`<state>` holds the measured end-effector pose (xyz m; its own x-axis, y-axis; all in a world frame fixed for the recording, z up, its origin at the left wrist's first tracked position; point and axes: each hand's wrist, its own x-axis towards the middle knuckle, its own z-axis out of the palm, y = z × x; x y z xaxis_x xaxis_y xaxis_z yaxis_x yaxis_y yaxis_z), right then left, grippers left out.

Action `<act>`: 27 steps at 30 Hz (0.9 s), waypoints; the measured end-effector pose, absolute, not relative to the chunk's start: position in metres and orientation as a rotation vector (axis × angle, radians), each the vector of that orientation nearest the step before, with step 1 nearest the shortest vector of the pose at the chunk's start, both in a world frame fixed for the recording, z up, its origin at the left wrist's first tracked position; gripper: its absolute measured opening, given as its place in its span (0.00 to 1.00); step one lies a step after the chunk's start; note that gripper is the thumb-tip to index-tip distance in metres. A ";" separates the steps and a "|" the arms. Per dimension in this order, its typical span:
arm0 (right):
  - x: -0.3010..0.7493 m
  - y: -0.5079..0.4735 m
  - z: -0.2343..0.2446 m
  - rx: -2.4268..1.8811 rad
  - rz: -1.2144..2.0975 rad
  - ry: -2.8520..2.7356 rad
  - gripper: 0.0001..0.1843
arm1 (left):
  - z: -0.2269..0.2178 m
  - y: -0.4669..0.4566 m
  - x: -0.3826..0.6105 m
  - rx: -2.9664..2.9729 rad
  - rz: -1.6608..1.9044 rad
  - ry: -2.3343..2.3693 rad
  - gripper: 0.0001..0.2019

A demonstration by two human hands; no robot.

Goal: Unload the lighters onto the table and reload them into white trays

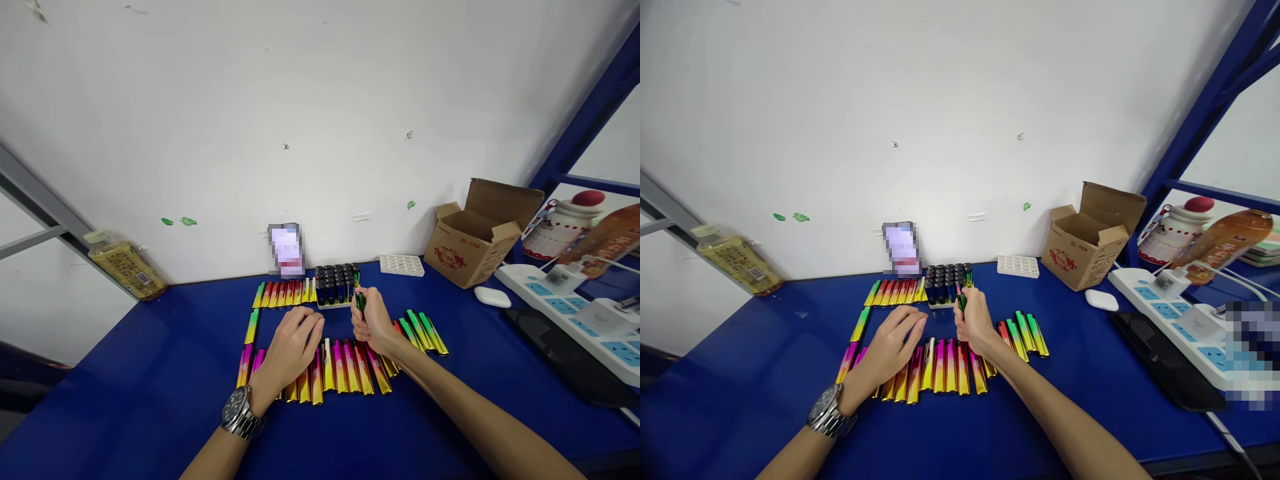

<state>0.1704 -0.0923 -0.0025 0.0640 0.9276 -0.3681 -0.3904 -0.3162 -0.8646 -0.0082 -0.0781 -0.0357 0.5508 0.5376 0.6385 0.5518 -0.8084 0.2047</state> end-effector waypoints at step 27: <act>0.175 -0.088 -0.015 -1.119 1.381 -0.737 0.26 | -0.022 -0.068 -0.038 -1.916 0.077 -2.054 0.19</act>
